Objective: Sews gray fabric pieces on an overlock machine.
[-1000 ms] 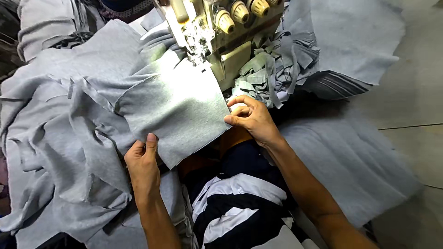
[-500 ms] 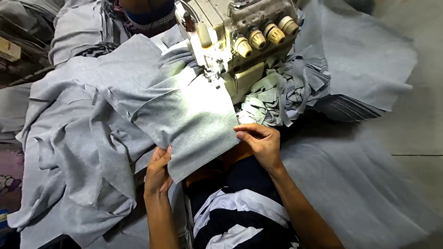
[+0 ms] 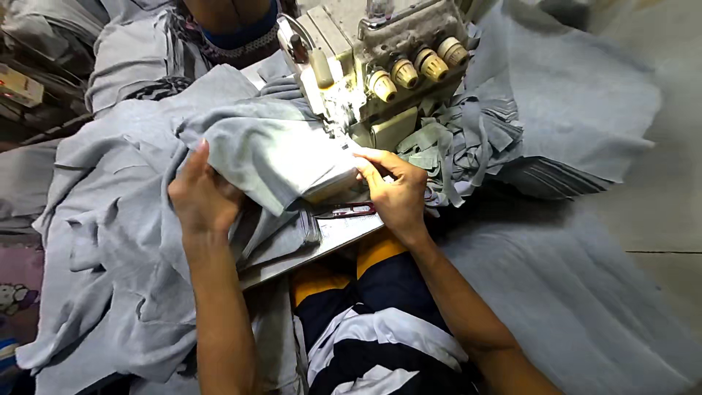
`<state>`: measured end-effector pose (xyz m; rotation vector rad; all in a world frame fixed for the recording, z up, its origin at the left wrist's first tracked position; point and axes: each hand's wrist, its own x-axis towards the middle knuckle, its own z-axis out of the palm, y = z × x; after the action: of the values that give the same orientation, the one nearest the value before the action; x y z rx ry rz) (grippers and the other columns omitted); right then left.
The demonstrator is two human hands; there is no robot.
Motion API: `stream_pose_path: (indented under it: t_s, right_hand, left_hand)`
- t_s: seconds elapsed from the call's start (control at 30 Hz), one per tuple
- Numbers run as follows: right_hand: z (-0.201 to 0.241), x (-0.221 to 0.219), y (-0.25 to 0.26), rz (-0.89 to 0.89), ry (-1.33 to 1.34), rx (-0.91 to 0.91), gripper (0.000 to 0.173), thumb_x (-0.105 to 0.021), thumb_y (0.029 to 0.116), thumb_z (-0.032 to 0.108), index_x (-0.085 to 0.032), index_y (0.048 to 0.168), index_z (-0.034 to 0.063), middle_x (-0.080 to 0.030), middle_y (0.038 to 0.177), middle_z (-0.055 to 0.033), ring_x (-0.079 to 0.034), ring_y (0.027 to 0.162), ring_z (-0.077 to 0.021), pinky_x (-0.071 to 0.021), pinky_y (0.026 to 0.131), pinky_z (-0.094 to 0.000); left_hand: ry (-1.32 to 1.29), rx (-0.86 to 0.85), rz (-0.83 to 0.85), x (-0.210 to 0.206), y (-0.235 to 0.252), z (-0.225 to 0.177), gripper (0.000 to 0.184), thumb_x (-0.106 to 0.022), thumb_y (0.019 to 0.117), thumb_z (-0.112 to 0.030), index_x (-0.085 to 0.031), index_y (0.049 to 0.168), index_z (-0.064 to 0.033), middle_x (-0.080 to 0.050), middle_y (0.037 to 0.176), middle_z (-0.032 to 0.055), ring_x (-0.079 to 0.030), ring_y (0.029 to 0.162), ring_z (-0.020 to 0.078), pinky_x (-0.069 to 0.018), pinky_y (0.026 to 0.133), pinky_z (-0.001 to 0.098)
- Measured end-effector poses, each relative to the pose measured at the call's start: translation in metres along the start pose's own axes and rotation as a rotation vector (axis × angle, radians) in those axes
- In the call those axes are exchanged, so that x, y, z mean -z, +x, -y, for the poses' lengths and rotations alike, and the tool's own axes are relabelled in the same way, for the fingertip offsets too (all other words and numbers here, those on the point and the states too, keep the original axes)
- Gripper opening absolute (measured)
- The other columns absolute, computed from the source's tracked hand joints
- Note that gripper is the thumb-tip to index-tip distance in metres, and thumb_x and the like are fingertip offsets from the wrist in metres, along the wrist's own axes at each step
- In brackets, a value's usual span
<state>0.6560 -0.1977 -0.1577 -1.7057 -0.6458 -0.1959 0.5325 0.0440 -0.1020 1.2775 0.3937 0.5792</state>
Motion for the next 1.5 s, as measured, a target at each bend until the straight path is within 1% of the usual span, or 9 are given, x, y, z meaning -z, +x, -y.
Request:
stream_pose_path:
  t_s: [0.1,0.37,0.47,0.6,0.9,0.97,1.1,1.23,1.5]
  right_hand:
    - [-0.002,-0.003,-0.004,-0.023,-0.049,0.013,0.018,-0.067,0.0983,0.01,-0.077,0.113,0.0081,-0.076,0.095,-0.0005,-0.07,0.082,-0.0063,-0.0605,0.074,-0.0255]
    - [-0.014,0.005,-0.021,-0.003,0.002,0.013,0.028,-0.059,0.1024,0.011,-0.07,0.128,0.0103,-0.074,0.101,-0.0007,-0.07,0.084,-0.0071,-0.0619,0.075,-0.0269]
    - [-0.019,0.012,-0.035,0.039,-0.151,0.046,0.018,-0.063,0.0999,0.017,-0.075,0.113,0.0112,-0.072,0.097,-0.0002,-0.067,0.088,-0.0089,-0.0578,0.078,-0.0267]
    - [-0.025,0.011,-0.055,0.303,-0.441,0.145,0.033,-0.066,0.0972,0.037,-0.075,0.117,0.0127,-0.07,0.109,-0.008,-0.062,0.106,-0.0271,-0.0512,0.092,-0.0416]
    - [-0.016,0.024,-0.051,0.595,-0.621,0.255,0.03,-0.065,0.0962,0.02,-0.069,0.12,0.0018,-0.064,0.112,-0.0255,-0.061,0.107,-0.0469,-0.0509,0.093,-0.0574]
    - [-0.006,0.037,-0.049,0.667,-0.53,0.19,0.027,-0.061,0.0975,0.023,-0.07,0.114,0.0034,-0.062,0.108,-0.0233,-0.06,0.106,-0.0433,-0.0518,0.092,-0.0543]
    - [0.017,0.056,-0.039,0.851,-0.093,-0.154,0.038,-0.044,0.1071,0.043,-0.064,0.117,0.0121,-0.063,0.092,0.0034,-0.061,0.079,-0.0062,-0.0517,0.068,-0.0243]
    - [0.041,0.043,-0.017,0.994,0.602,-0.582,0.033,-0.031,0.1111,0.035,-0.056,0.109,0.012,-0.052,0.064,0.0055,-0.042,0.045,-0.0004,-0.0329,0.04,-0.0145]
    - [0.063,-0.01,0.013,0.952,0.763,-0.804,0.041,-0.022,0.1127,0.03,-0.053,0.093,0.0121,-0.037,0.058,0.0088,-0.029,0.043,0.0025,-0.0242,0.041,-0.012]
  left_hand:
    - [-0.158,-0.004,-0.047,-0.011,0.025,-0.005,0.033,-0.038,0.1066,-0.034,-0.058,0.127,-0.0174,-0.068,0.122,0.0026,-0.064,0.118,0.0178,-0.0527,0.102,0.0481]
    - [-0.527,-0.28,-0.139,0.0,0.037,0.013,0.033,-0.044,0.1035,-0.021,-0.052,0.133,-0.0081,-0.062,0.13,0.0136,-0.059,0.125,0.0271,-0.0471,0.108,0.0568]
    - [-0.467,-0.396,-0.135,0.024,0.014,0.015,0.037,-0.04,0.1037,-0.029,-0.052,0.135,-0.0123,-0.06,0.135,0.0095,-0.056,0.131,0.0248,-0.045,0.111,0.0547]
    - [-0.496,-0.566,-0.298,0.053,-0.029,0.012,0.033,-0.042,0.1,-0.025,-0.054,0.127,-0.0097,-0.063,0.126,0.0118,-0.061,0.122,0.0261,-0.0495,0.105,0.0541]
    - [-0.613,-0.554,-0.465,0.082,-0.107,0.036,0.027,-0.052,0.0984,-0.029,-0.064,0.117,-0.0134,-0.071,0.115,0.0081,-0.068,0.112,0.0221,-0.0564,0.096,0.0492]
    - [-0.648,-0.562,-0.423,0.082,-0.107,0.037,0.028,-0.061,0.0933,-0.028,-0.065,0.117,-0.0128,-0.072,0.114,0.0082,-0.068,0.111,0.0221,-0.057,0.095,0.0487]
    - [-0.709,-0.593,-0.36,0.079,-0.106,0.038,0.032,-0.069,0.0864,-0.024,-0.067,0.115,-0.0109,-0.072,0.114,0.0096,-0.069,0.111,0.0233,-0.0567,0.096,0.0496]
    - [-0.796,-0.599,-0.304,0.075,-0.11,0.04,0.033,-0.074,0.082,-0.024,-0.07,0.111,-0.0085,-0.074,0.11,0.0111,-0.07,0.108,0.0237,-0.0581,0.093,0.0484]
    - [-0.806,-0.61,-0.282,0.071,-0.113,0.038,0.039,-0.08,0.0768,-0.024,-0.071,0.111,-0.0085,-0.074,0.111,0.0114,-0.07,0.11,0.0235,-0.0577,0.095,0.0482]
